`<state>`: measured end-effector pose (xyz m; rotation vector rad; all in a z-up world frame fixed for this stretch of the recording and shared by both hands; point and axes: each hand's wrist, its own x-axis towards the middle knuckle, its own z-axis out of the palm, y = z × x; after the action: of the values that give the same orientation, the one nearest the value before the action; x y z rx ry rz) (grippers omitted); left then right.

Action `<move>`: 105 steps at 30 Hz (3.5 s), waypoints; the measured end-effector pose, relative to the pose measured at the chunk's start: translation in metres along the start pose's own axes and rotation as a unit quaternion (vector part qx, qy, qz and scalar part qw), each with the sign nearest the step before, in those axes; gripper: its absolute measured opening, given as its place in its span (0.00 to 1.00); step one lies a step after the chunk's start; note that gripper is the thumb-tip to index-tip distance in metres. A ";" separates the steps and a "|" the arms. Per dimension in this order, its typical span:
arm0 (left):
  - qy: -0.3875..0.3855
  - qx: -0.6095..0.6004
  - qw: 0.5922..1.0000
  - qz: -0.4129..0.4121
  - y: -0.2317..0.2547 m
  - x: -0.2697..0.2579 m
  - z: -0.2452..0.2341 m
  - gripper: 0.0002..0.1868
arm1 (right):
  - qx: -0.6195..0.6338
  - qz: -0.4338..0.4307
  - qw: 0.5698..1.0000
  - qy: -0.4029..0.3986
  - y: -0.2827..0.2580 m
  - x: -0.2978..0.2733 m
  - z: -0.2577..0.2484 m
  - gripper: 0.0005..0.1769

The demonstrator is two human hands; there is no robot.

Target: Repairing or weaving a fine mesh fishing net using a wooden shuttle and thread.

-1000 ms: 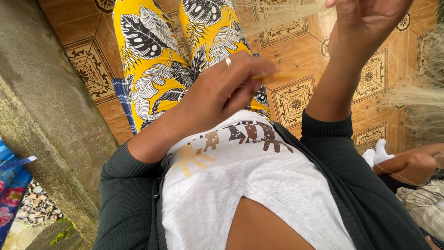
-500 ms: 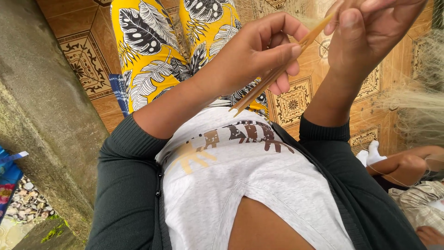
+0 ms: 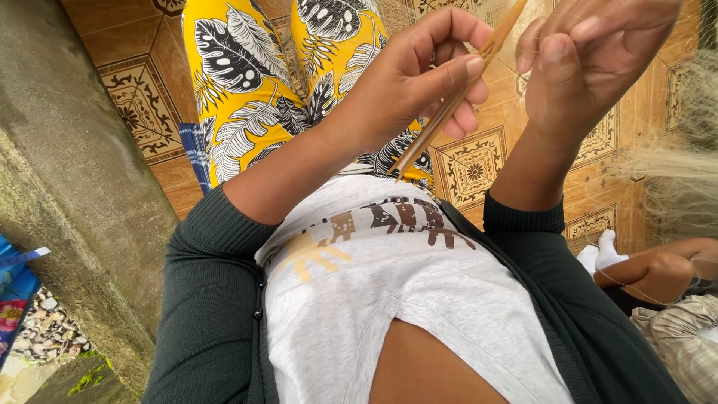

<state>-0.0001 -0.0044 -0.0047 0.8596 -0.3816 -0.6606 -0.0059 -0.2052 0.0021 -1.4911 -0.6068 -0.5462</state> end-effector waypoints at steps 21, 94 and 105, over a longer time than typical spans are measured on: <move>0.102 0.208 0.953 0.196 0.013 -0.034 0.004 0.20 | 0.082 0.066 0.992 -0.076 -0.009 -0.031 0.024 0.10; -0.040 0.152 0.934 0.321 0.041 -0.053 -0.013 0.22 | -0.123 -0.062 0.986 -0.092 -0.005 -0.051 0.033 0.16; 0.099 -0.340 0.903 0.244 0.028 -0.028 -0.144 0.10 | 0.073 0.022 0.996 -0.056 -0.028 -0.044 0.021 0.12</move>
<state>0.0696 0.1100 -0.0706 0.1369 -0.1466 -0.1983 -0.0583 -0.1860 -0.0068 -1.4004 -0.6852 -0.3786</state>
